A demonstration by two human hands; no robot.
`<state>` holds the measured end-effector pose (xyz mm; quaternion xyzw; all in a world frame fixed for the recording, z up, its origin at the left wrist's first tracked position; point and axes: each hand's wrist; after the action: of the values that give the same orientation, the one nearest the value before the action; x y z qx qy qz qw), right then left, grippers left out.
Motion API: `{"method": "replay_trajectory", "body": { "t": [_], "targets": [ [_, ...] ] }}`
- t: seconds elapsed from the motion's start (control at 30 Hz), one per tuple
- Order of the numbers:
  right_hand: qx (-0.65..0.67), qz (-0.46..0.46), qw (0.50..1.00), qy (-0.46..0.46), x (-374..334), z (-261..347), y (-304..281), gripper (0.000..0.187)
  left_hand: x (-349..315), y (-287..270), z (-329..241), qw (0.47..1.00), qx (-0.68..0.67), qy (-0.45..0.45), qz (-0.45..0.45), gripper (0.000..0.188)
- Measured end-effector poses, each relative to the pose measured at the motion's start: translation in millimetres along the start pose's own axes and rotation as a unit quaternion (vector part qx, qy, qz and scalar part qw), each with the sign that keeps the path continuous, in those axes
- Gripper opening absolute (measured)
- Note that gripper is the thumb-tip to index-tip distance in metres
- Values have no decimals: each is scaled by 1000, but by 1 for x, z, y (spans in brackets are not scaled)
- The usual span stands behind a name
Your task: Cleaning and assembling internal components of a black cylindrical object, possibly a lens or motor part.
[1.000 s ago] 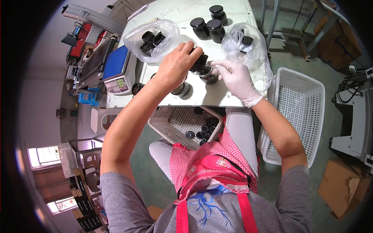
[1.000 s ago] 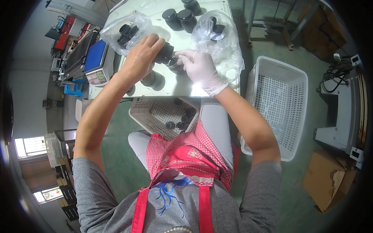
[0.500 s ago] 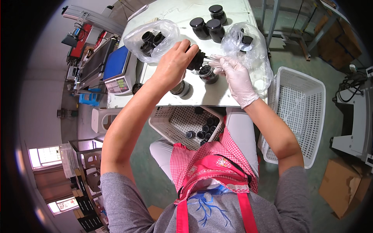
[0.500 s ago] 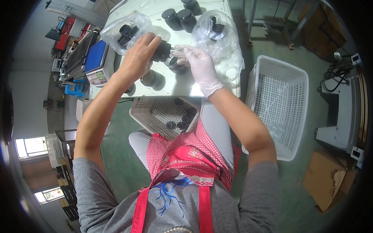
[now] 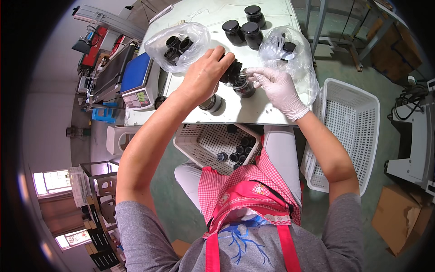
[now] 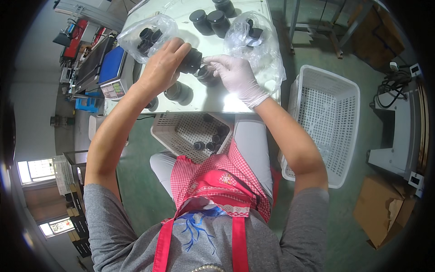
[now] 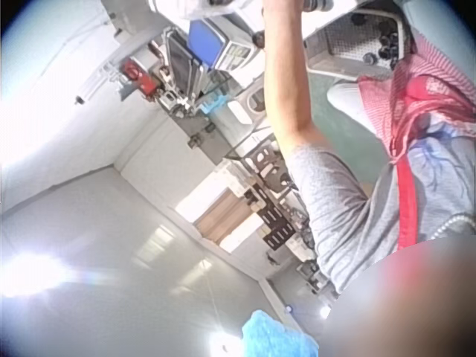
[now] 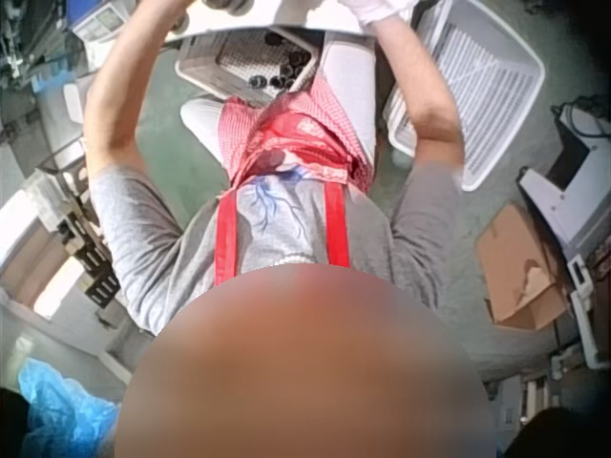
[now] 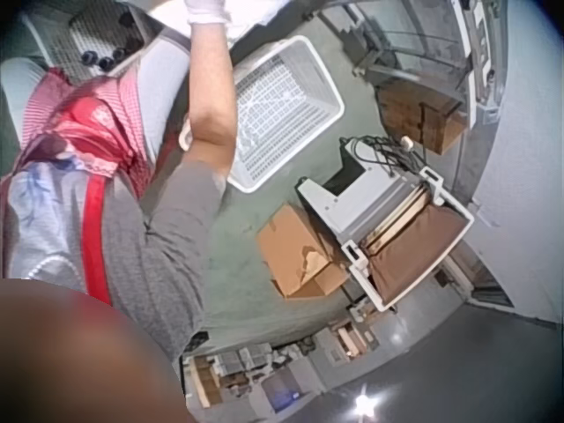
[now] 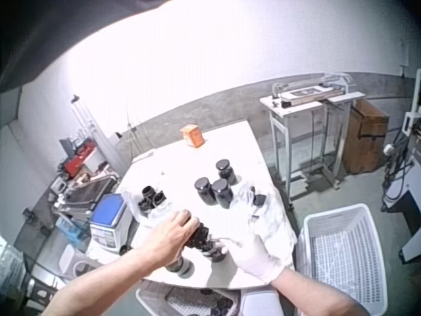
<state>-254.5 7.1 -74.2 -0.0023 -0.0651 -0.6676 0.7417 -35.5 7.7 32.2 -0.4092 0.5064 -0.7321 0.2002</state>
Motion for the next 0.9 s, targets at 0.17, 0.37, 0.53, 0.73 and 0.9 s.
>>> {"method": "replay_trajectory", "body": {
  "t": [0.17,0.37,0.53,0.73,0.9],
  "targets": [
    [-253,-54,887,-383,-1,4,-3,28,-4,-1,3,1000,-8,-12,1,45],
    [-1,-79,981,-178,-15,-3,10,27,-1,-1,0,1000,-20,-11,-12,44],
    [-194,-126,895,-382,-8,-10,11,27,-3,-3,1,1000,-13,-21,-3,52],
    [-275,-105,882,-369,-10,-6,9,24,-2,-2,-3,1000,-5,-21,13,53],
    [-215,-86,908,-349,-16,0,8,23,-3,-2,-4,1000,4,-4,9,48]
  ]
}}
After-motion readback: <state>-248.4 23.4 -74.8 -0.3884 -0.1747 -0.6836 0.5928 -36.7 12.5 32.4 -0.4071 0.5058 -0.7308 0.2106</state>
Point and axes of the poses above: each hand's wrist, its own x-axis towards the middle knuckle, its own y-axis out of the palm, z = x × y, and after that the axes turned 15 degrees about -z, right-handed
